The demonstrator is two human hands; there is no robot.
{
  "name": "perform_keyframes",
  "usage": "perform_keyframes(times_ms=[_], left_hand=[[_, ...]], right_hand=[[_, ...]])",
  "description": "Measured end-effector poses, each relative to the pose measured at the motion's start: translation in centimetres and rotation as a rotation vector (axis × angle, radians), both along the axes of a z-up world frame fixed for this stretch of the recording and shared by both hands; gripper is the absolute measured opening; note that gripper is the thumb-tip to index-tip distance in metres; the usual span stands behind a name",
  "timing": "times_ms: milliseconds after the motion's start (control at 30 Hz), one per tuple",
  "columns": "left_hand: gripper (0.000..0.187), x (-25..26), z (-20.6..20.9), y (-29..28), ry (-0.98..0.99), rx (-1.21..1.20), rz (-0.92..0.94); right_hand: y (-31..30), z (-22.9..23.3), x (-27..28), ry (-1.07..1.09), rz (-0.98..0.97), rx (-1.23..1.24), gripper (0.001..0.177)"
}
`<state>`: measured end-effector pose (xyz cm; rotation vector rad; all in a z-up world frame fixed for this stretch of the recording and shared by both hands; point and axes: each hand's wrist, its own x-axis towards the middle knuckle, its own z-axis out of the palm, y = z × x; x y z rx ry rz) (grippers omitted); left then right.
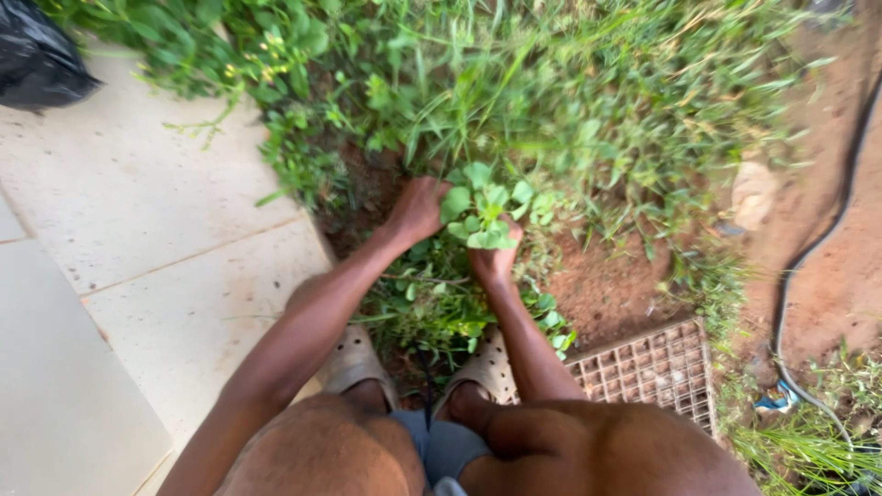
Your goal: Removing weeds and grass from the garden soil by hand.
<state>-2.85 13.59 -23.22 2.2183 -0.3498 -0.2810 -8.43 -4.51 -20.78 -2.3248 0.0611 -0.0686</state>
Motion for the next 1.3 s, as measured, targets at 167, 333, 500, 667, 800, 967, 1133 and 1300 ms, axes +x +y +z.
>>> perform_keyframes(times_ms=[167, 333, 500, 667, 800, 967, 1133, 1300], left_hand=[[0.012, 0.2, 1.8, -0.1, 0.155, -0.104, 0.024], [0.013, -0.3, 3.0, 0.0, 0.293, -0.163, 0.055], [0.009, -1.6, 1.8, 0.0, 0.257, -0.16, 0.025], [0.014, -2.4, 5.2, 0.5, 0.135, -0.32, -0.012], [0.027, -2.9, 7.8, 1.1, 0.04, -0.348, 0.007], [0.025, -1.4, 11.2, 1.9, 0.042, -0.237, 0.088], [0.036, -0.6, 13.1, 3.7, -0.018, -0.225, 0.118], [0.029, -1.8, 12.6, 4.8, 0.033, -0.192, 0.189]], right_hand=[[-0.3, -0.6, -0.4, 0.001, -0.012, -0.015, 0.011], [-0.4, -0.1, -1.0, 0.054, -0.039, -0.024, 0.008], [-1.1, -1.4, -2.3, 0.322, -0.413, 1.055, 0.017], [-1.1, 2.3, -2.7, 0.133, -0.052, 0.188, 0.012], [-2.9, 3.6, -3.8, 0.176, 0.005, 0.013, 0.008], [-4.5, 5.7, -0.5, 0.212, -0.206, 0.103, 0.015], [-4.1, 10.0, 5.6, 0.1, -0.354, 0.831, 0.025], [-6.3, 2.3, 6.0, 0.18, -0.116, 0.097, 0.025]])
